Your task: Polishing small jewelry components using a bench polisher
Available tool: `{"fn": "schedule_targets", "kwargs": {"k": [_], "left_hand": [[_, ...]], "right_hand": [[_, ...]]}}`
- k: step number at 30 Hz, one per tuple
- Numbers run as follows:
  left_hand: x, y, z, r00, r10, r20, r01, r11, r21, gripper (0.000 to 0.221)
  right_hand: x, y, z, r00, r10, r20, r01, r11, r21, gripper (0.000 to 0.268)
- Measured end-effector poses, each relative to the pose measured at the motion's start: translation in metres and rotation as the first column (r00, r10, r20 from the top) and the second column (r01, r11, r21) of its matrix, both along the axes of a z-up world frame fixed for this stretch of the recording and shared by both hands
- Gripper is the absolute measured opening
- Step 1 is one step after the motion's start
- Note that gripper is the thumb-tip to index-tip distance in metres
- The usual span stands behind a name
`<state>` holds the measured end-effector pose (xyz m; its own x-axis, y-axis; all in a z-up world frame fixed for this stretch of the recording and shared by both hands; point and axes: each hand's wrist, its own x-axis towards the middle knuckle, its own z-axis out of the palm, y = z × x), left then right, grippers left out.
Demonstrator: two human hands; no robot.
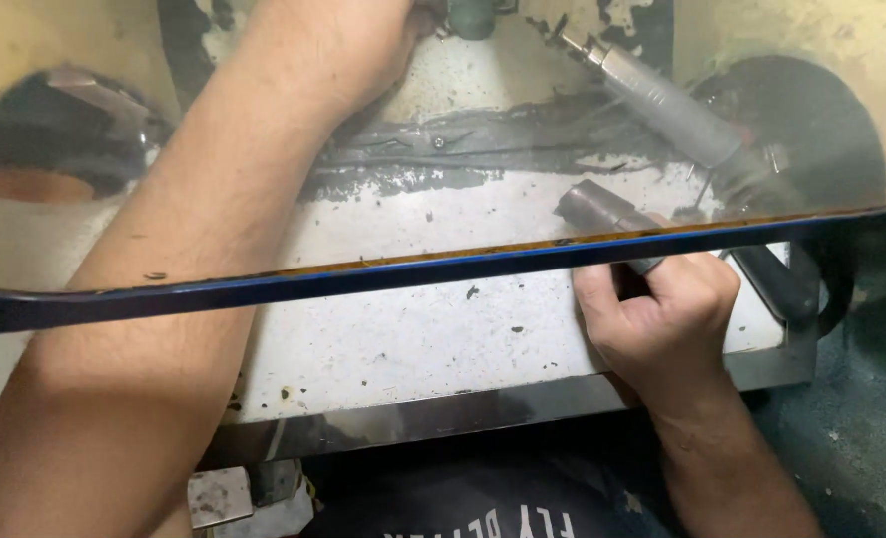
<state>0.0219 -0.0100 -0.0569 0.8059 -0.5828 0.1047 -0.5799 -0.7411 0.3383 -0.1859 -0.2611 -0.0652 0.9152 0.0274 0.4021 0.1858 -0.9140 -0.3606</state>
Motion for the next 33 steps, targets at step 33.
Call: {"fn": "schedule_targets", "kwargs": {"k": [33], "left_hand": [[-0.025, 0.007, 0.067, 0.968, -0.177, -0.178, 0.134, 0.964, -0.232, 0.037]], "right_hand": [[0.079, 0.016, 0.063, 0.983, 0.098, -0.157, -0.115, 0.988, -0.1, 0.045]]}}
